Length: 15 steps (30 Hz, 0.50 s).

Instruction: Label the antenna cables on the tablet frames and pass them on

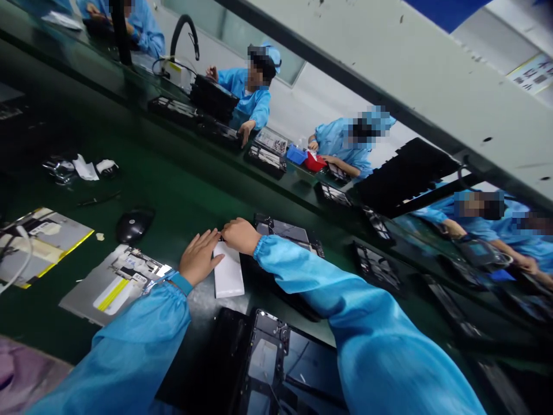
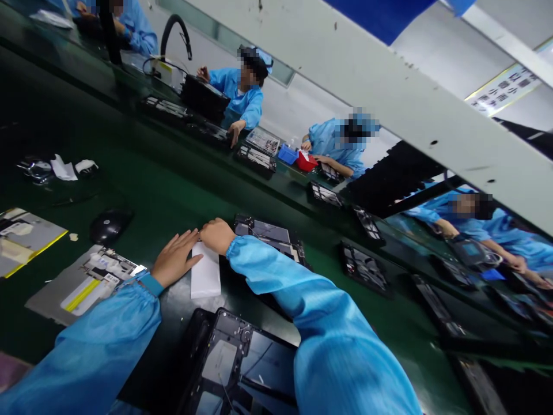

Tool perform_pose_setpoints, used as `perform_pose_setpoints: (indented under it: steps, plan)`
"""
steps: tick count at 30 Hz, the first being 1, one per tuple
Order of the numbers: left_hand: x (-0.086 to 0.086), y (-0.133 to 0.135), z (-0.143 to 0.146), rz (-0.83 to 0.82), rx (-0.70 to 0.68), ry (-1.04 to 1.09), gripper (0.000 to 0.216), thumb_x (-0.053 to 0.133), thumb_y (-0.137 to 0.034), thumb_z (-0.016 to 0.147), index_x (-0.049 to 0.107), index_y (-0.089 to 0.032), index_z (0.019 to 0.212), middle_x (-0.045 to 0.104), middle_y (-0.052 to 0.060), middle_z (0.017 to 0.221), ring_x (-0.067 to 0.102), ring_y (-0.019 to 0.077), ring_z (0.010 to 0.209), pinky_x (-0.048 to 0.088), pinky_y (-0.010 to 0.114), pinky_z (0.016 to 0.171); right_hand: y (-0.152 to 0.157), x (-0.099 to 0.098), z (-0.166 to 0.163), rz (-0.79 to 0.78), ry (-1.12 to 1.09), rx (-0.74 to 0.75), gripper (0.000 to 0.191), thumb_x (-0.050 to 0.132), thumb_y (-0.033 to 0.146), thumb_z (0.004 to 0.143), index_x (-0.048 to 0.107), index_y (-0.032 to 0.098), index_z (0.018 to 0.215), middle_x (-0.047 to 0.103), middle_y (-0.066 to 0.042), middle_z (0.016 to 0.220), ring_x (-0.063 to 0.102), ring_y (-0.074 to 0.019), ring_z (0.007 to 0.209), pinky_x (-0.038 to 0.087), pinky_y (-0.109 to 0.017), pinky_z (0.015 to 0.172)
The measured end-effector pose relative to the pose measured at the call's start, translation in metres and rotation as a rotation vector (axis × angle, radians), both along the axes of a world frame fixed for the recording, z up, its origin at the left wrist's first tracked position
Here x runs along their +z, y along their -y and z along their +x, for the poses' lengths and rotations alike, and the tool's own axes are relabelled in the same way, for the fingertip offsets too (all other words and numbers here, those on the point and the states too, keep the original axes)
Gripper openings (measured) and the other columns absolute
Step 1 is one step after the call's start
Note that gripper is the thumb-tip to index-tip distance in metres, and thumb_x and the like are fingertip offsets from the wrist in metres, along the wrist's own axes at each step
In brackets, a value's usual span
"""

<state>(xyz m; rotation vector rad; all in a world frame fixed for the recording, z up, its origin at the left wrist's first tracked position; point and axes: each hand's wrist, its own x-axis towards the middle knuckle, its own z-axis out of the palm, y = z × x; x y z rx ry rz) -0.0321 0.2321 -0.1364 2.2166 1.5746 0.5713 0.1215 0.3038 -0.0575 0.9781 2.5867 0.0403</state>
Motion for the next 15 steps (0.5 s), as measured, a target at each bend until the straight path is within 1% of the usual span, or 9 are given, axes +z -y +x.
perform_pose_setpoints:
  steps: [3, 5, 7, 9, 11, 12, 13, 14, 15]
  plan:
    - [0.001, -0.002, 0.001, 0.005, 0.003, -0.007, 0.058, 0.057, -0.036, 0.092, 0.047, -0.020, 0.147, 0.044, 0.009, 0.157, 0.037, 0.0269, 0.148, 0.024, 0.046, 0.125, 0.003, 0.003, -0.009, 0.008, -0.006, 0.017, 0.022, 0.063, 0.032, 0.098, 0.068, 0.012, 0.104, 0.071, -0.008, 0.107, 0.067, -0.0221, 0.105, 0.051, -0.044, 0.097]
    - [0.001, -0.004, 0.000, 0.006, -0.006, -0.010, 0.057, 0.058, -0.036, 0.091, 0.050, -0.021, 0.145, 0.044, 0.009, 0.156, 0.038, 0.0275, 0.147, 0.024, 0.045, 0.125, 0.001, 0.015, -0.016, 0.007, -0.030, -0.009, 0.022, 0.064, 0.033, 0.098, 0.069, 0.011, 0.100, 0.071, -0.007, 0.104, 0.069, -0.0196, 0.100, 0.054, -0.040, 0.093]
    - [0.001, -0.007, -0.001, 0.008, -0.025, -0.007, 0.055, 0.059, -0.038, 0.090, 0.052, -0.021, 0.143, 0.045, 0.010, 0.156, 0.038, 0.0293, 0.147, 0.025, 0.048, 0.124, 0.001, 0.041, -0.015, 0.016, -0.090, -0.064, 0.025, 0.058, 0.030, 0.100, 0.069, 0.007, 0.099, 0.072, -0.007, 0.103, 0.070, -0.0164, 0.099, 0.052, -0.031, 0.090]
    - [0.001, -0.012, -0.002, 0.018, -0.049, 0.009, 0.056, 0.057, -0.041, 0.091, 0.052, -0.019, 0.142, 0.044, 0.011, 0.156, 0.037, 0.0331, 0.147, 0.025, 0.053, 0.124, 0.011, 0.081, 0.001, 0.051, -0.183, -0.132, 0.030, 0.049, 0.026, 0.102, 0.067, 0.003, 0.104, 0.070, -0.006, 0.107, 0.068, -0.0144, 0.104, 0.048, -0.023, 0.089]
    - [0.005, -0.018, 0.000, 0.043, -0.074, 0.046, 0.059, 0.054, -0.049, 0.093, 0.051, -0.017, 0.142, 0.043, 0.011, 0.157, 0.036, 0.0377, 0.146, 0.025, 0.060, 0.121, 0.042, 0.128, 0.032, 0.096, -0.326, -0.179, 0.033, 0.038, 0.024, 0.103, 0.063, 0.003, 0.110, 0.067, -0.002, 0.106, 0.067, -0.0123, 0.105, 0.046, -0.023, 0.087]
    - [0.008, -0.020, 0.002, 0.063, -0.084, 0.074, 0.061, 0.052, -0.053, 0.094, 0.050, -0.017, 0.142, 0.041, 0.010, 0.159, 0.036, 0.0392, 0.146, 0.027, 0.062, 0.120, 0.067, 0.150, 0.051, 0.105, -0.460, -0.181, 0.037, 0.032, 0.023, 0.102, 0.062, 0.001, 0.107, 0.065, 0.000, 0.098, 0.067, -0.0108, 0.099, 0.045, -0.024, 0.084]
    - [0.014, -0.022, 0.003, 0.088, -0.088, 0.109, 0.062, 0.050, -0.058, 0.094, 0.050, -0.018, 0.142, 0.038, 0.007, 0.161, 0.034, 0.0400, 0.147, 0.028, 0.063, 0.119, 0.100, 0.169, 0.070, 0.098, -0.587, -0.191, 0.043, 0.024, 0.023, 0.101, 0.061, 0.001, 0.103, 0.062, 0.003, 0.090, 0.067, -0.0088, 0.092, 0.044, -0.024, 0.080]
    - [0.022, -0.021, 0.004, 0.118, -0.085, 0.146, 0.063, 0.048, -0.061, 0.095, 0.049, -0.020, 0.143, 0.032, 0.005, 0.164, 0.032, 0.0400, 0.148, 0.030, 0.062, 0.119, 0.138, 0.182, 0.087, 0.083, -0.695, -0.223, 0.046, 0.021, 0.024, 0.100, 0.062, 0.003, 0.096, 0.059, 0.004, 0.084, 0.066, -0.0069, 0.087, 0.043, -0.024, 0.077]
    - [0.032, -0.018, 0.003, 0.148, -0.070, 0.181, 0.063, 0.046, -0.062, 0.095, 0.048, -0.022, 0.143, 0.027, 0.002, 0.166, 0.030, 0.0390, 0.149, 0.032, 0.060, 0.119, 0.179, 0.188, 0.104, 0.071, -0.806, -0.275, 0.041, 0.027, 0.024, 0.099, 0.062, 0.007, 0.087, 0.058, 0.005, 0.079, 0.064, -0.0057, 0.080, 0.044, -0.022, 0.074]
